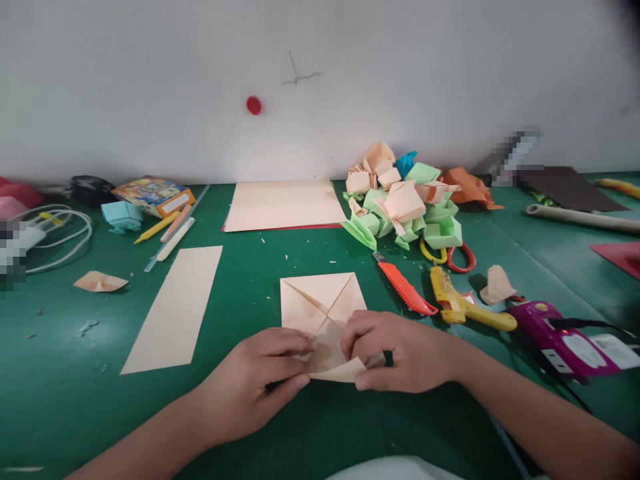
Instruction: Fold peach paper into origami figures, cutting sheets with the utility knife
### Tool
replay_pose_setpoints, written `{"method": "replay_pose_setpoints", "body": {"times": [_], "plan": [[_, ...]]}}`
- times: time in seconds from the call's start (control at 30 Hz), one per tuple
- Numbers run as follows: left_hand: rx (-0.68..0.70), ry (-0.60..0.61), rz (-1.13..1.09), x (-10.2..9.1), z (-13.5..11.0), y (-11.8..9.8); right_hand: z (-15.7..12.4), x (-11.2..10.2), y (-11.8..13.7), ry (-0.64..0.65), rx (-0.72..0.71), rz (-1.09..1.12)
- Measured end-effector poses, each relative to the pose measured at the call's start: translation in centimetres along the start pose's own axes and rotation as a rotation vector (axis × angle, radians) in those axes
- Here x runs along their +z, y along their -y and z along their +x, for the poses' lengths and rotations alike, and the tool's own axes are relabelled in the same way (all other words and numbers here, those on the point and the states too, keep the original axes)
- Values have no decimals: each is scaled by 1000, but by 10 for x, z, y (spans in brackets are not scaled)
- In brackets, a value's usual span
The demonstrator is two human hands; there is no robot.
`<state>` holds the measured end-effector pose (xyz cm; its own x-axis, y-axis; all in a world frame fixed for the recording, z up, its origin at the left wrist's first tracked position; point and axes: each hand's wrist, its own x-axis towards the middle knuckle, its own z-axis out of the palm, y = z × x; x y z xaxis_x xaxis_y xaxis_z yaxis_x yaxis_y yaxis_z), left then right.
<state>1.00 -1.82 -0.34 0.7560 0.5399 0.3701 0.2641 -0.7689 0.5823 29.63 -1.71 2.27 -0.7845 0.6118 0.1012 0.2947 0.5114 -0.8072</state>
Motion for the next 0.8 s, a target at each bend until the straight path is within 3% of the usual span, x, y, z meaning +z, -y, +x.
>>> {"method": "replay_pose_setpoints", "body": {"times": [0.17, 0.3, 0.43, 0.8], "plan": [[-97, 32, -12, -1, -2, -1, 3, 3, -1, -110, 176, -138], [-211, 35, -44, -1, -1, -4, 7, 11, -6, -193, 186, -295], [-315, 15, -37, -1, 2, -7, 9, 16, -10, -262, 228, -314], [-118, 13, 95, 2, -2, -4, 9, 19, -11, -286, 248, -331]]}}
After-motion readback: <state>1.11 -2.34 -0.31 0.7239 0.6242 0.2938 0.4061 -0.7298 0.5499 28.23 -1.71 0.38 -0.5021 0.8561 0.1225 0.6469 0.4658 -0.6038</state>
